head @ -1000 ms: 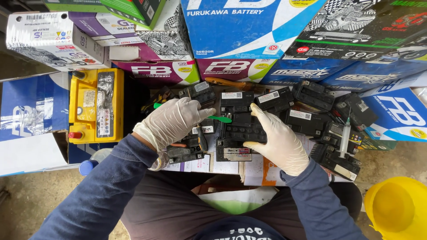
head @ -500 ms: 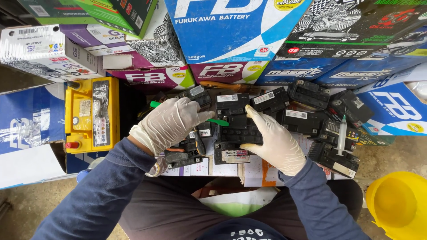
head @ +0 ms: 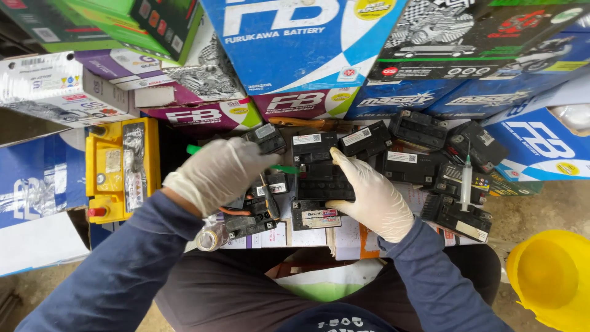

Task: Cleaning terminals and surfaces of small batteries using a toothbrush and a screwdriver

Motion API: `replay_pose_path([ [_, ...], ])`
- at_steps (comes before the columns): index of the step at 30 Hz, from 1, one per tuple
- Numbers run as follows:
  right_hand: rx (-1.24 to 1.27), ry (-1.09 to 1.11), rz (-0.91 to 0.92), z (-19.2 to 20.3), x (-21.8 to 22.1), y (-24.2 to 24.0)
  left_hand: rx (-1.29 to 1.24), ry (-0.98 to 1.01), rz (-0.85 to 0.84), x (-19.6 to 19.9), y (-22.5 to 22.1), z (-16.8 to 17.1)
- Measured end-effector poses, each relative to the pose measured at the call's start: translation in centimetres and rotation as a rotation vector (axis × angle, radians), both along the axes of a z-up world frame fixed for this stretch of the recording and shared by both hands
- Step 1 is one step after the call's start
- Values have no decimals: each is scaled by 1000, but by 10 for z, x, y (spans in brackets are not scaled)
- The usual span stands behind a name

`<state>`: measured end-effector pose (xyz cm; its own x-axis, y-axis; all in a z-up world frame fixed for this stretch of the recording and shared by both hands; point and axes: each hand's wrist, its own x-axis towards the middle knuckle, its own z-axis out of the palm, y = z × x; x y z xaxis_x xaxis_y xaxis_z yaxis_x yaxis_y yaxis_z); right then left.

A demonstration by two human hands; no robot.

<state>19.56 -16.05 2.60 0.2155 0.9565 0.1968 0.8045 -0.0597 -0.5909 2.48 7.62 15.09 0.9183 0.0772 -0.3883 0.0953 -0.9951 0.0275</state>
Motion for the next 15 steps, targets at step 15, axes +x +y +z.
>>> replay_pose_path([
  [15, 205, -10, -329, 39, -83, -44, -1388, -714, 1065, -31, -117, -43],
])
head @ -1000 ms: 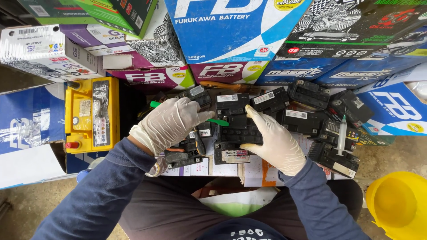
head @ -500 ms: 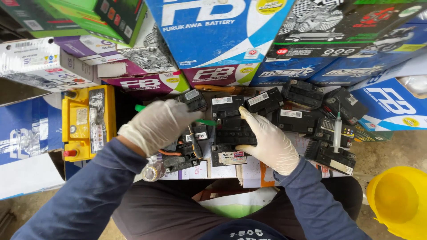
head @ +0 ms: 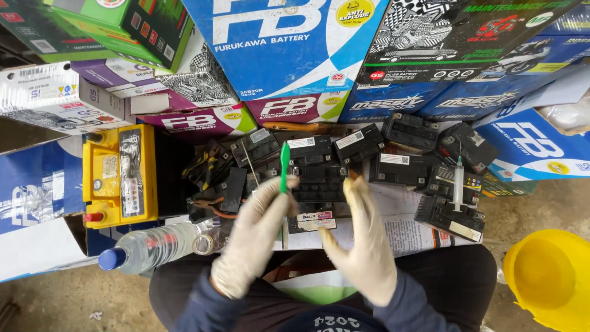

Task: Cleaning terminals and surfaces of small batteries using a toothbrush and a screwdriver

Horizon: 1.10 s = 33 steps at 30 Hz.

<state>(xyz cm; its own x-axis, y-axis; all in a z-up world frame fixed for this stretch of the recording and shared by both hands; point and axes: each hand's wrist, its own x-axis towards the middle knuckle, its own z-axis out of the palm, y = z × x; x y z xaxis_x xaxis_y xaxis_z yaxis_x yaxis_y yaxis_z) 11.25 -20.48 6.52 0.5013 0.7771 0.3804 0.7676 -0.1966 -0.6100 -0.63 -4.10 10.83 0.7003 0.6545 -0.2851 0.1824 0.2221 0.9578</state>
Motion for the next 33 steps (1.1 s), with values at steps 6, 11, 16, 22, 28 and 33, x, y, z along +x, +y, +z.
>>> replay_pose_path([
  [6, -56, 477, -13, 12, -38, -12, -62, -126, 157, 13, -73, -34],
  [11, -65, 369, -78, 22, -4, -15, 258, -74, 73, 12, -68, -34],
  [16, -89, 254, -63, 4, 29, -23, 893, -31, 159, 8, -36, -50],
  [22, -171, 0, -183, -6, 48, -37, 1156, 8, -96, 25, -4, -91],
  [28, -168, -89, -111, -13, 47, -48, 1178, -25, -129, 28, 3, -103],
  [33, -253, -138, -95, 5, 62, -57, 1177, 166, -153, 26, 2, -99],
])
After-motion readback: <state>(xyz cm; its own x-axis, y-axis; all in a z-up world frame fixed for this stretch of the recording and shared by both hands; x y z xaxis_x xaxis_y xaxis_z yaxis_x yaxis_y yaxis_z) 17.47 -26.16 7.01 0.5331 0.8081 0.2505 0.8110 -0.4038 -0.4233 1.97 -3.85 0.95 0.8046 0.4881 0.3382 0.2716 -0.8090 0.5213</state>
